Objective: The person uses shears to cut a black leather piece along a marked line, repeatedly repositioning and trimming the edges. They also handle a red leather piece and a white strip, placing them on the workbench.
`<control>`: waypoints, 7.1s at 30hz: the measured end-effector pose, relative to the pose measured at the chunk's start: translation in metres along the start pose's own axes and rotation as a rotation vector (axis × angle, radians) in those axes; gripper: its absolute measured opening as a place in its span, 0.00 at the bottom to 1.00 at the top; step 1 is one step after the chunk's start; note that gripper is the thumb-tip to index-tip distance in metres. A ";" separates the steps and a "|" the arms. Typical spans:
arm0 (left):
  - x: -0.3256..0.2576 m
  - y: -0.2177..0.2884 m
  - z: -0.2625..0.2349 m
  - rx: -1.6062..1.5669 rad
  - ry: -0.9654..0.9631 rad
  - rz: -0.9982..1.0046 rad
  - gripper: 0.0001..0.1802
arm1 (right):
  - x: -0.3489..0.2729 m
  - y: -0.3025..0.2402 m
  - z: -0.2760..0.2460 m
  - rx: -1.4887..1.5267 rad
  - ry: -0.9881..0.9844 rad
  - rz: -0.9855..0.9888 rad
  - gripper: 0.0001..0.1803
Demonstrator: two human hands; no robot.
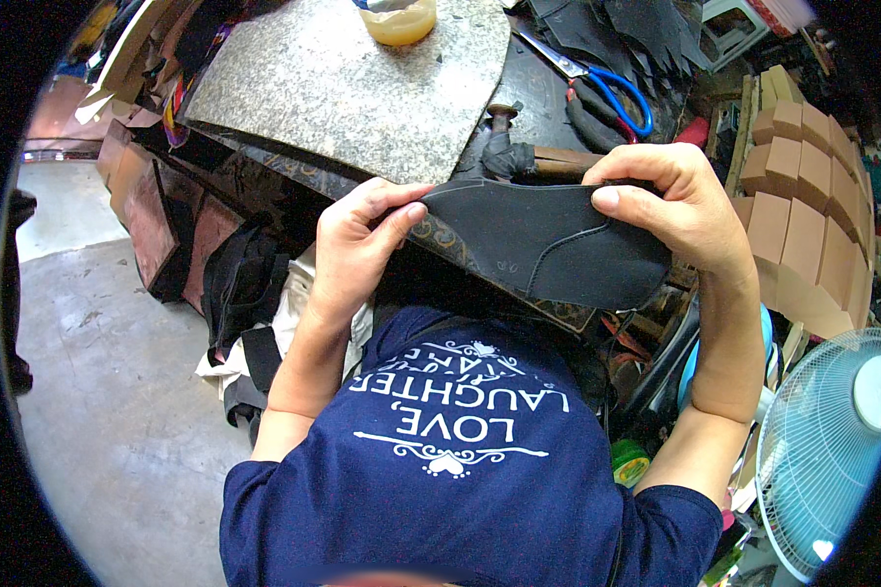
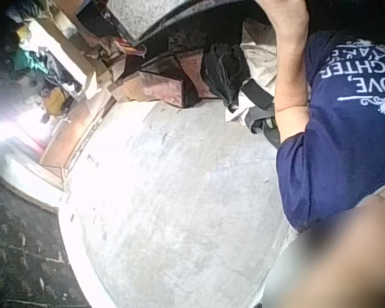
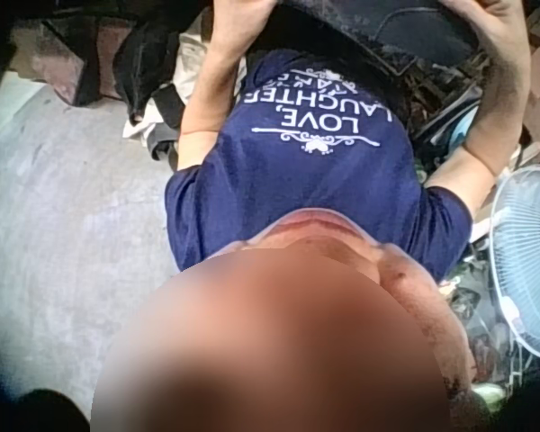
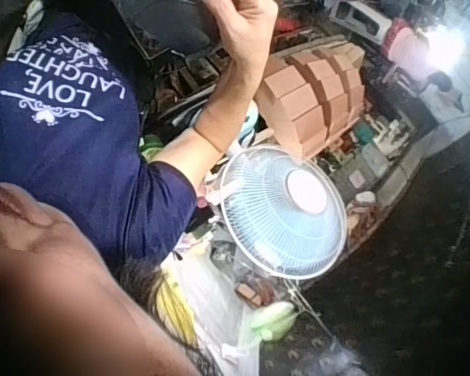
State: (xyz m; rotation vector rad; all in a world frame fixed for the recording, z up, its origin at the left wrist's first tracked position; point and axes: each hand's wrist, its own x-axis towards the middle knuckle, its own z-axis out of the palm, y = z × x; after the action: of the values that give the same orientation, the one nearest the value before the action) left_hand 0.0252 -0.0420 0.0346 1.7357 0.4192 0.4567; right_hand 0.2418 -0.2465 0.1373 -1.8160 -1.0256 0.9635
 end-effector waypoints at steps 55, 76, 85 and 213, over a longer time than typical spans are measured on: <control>0.011 0.014 0.006 0.091 -0.119 0.239 0.05 | -0.001 -0.004 0.015 -0.170 0.002 -0.154 0.08; 0.008 0.008 0.016 -0.374 -0.199 -0.124 0.06 | 0.002 -0.004 0.021 -0.300 -0.014 -0.143 0.07; 0.006 0.007 0.019 -0.492 -0.275 -0.315 0.08 | 0.004 -0.009 0.068 -0.822 0.028 -0.279 0.10; -0.006 0.036 -0.043 -0.849 0.261 -0.204 0.19 | 0.070 0.077 -0.029 -0.915 0.386 -0.087 0.24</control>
State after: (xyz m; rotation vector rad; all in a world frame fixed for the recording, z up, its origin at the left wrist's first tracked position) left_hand -0.0013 -0.0166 0.0771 0.8082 0.4887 0.6039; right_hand 0.3144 -0.2169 0.0635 -2.5124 -1.3904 0.0205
